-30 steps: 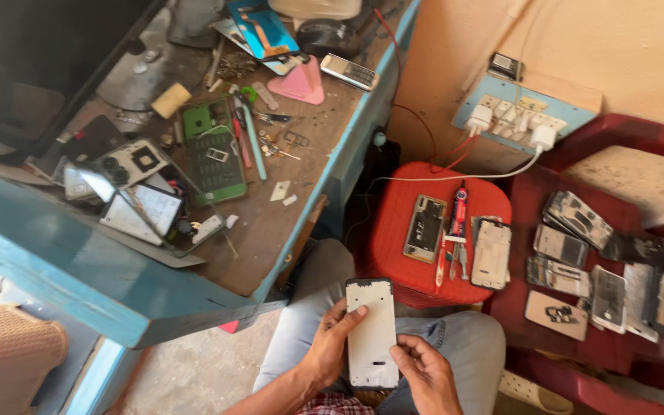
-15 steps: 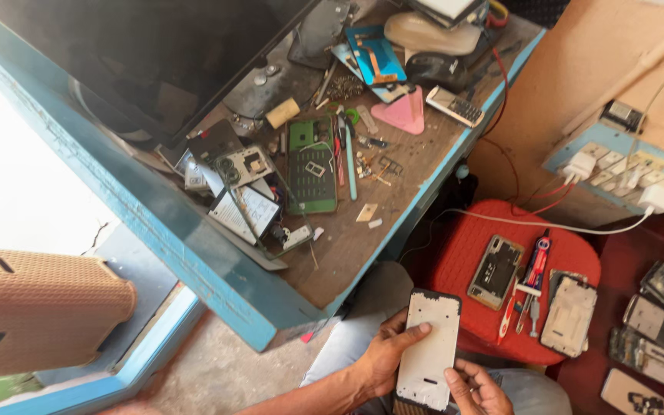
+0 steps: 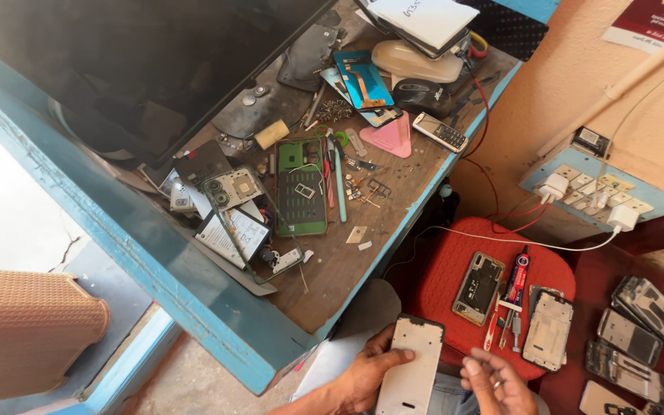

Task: The person disassembles a smartphone, applies adhesive to the back cover, and reassembles the device using a screwdriver and a tube of adhesive. The person handles the phone casing, internal components, and tools throughout the process.

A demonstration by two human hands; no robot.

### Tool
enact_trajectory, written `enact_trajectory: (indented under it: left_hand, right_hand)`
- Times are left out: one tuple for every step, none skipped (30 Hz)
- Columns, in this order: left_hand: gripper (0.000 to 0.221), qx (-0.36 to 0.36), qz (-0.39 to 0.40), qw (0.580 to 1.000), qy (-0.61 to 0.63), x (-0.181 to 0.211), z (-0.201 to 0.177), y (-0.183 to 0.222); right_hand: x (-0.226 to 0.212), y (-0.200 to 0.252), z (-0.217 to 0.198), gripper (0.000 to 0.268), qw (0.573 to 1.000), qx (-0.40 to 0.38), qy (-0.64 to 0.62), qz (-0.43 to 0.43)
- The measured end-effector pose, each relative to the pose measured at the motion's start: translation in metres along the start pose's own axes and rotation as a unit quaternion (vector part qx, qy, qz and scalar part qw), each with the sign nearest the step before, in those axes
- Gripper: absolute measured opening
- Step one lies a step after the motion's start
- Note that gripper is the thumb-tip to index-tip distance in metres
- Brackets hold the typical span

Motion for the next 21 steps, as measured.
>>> enact_trajectory:
  left_hand:
    - [0.054,-0.001,0.000,1.000,0.010,0.000,-0.002,0.001]
    - [0.057,-0.002,-0.001,1.000,0.019,0.001,-0.004,0.001]
    - [0.058,-0.006,-0.008,0.999,0.035,0.000,-0.005,0.002]
    - [0.060,-0.010,-0.015,0.999,0.050,0.001,-0.006,0.002]
    - [0.061,-0.015,-0.023,0.997,0.066,0.002,-0.008,0.001]
    - [0.062,-0.014,-0.027,0.996,0.080,0.003,-0.009,0.002]
    - [0.063,-0.013,-0.032,0.995,0.095,0.004,-0.011,0.002]
    - [0.064,-0.010,-0.037,0.993,0.110,0.004,-0.013,0.005]
    - [0.063,0.002,-0.035,0.994,0.106,0.005,-0.015,0.007]
    - [0.063,0.011,-0.036,0.994,0.100,0.007,-0.016,0.009]
    - [0.062,0.021,-0.038,0.995,0.093,0.009,-0.018,0.010]
    - [0.061,0.020,-0.034,0.995,0.094,0.009,-0.018,0.011]
    - [0.060,0.019,-0.031,0.995,0.096,0.010,-0.019,0.010]
    - [0.058,0.018,-0.032,0.995,0.098,0.010,-0.020,0.010]
    - [0.057,0.018,-0.032,0.994,0.099,0.010,-0.020,0.009]
    - [0.056,0.014,-0.033,0.994,0.100,0.010,-0.021,0.007]
    - [0.055,0.011,-0.034,0.994,0.101,0.008,-0.021,0.006]
    - [0.055,0.018,-0.025,0.996,0.085,0.007,-0.021,0.004]
    - [0.055,0.025,-0.016,0.997,0.069,0.006,-0.019,0.001]
    - [0.055,0.032,-0.005,0.998,0.051,0.005,-0.015,-0.003]
    - [0.054,0.029,-0.018,0.999,0.040,0.002,-0.010,-0.005]
  right_hand:
    - [-0.024,-0.001,0.002,0.035,1.000,-0.004,0.004,0.004]
    - [-0.048,-0.002,0.005,0.035,1.000,-0.016,0.016,0.006]
    - [-0.072,-0.003,0.009,0.036,0.999,-0.028,0.027,0.009]
    - [-0.094,-0.004,0.016,0.036,0.998,-0.040,0.039,0.011]
    - [-0.116,-0.005,0.024,0.036,0.998,-0.041,0.036,-0.016]
    - [-0.134,-0.005,0.033,0.036,0.998,-0.044,0.035,-0.042]
    - [-0.149,-0.005,0.042,0.036,0.996,-0.047,0.033,-0.068]
    - [-0.161,-0.004,0.051,0.035,0.993,-0.066,0.019,-0.092]
    - [-0.170,-0.003,0.057,0.034,0.990,-0.085,0.005,-0.115]
    - [-0.175,0.000,0.063,0.034,0.985,-0.100,-0.010,-0.137]
    - [-0.173,0.002,0.071,0.034,0.987,-0.107,-0.011,-0.123]
    - [-0.165,0.008,0.076,0.034,0.989,-0.104,-0.009,-0.105]
    - [-0.154,0.013,0.078,0.034,0.991,-0.100,-0.009,-0.087]
    - [-0.142,0.020,0.079,0.033,0.991,-0.103,-0.001,-0.082]
    - [-0.129,0.026,0.078,0.032,0.992,-0.105,0.006,-0.076]
    - [-0.114,0.032,0.075,0.032,0.994,-0.093,0.006,-0.062]
    - [-0.100,0.039,0.072,0.033,0.996,-0.081,0.005,-0.048]
    - [-0.087,0.046,0.067,0.033,0.997,-0.074,0.003,-0.034]
    - [-0.075,0.055,0.062,0.033,0.996,-0.084,-0.005,-0.005]
    - [-0.065,0.062,0.056,0.033,0.995,-0.096,-0.016,0.022]
    - [-0.056,0.069,0.051,0.034,0.993,-0.108,-0.027,0.048]
Point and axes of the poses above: each hand's wrist, its own y-axis away from the middle knuckle, its own z-axis out of the palm, x = y × z, the point moved 3 cm from there along -y, towards the middle knuckle, and after that the axes turned 4 degrees about -x, right-handed, at the moved point
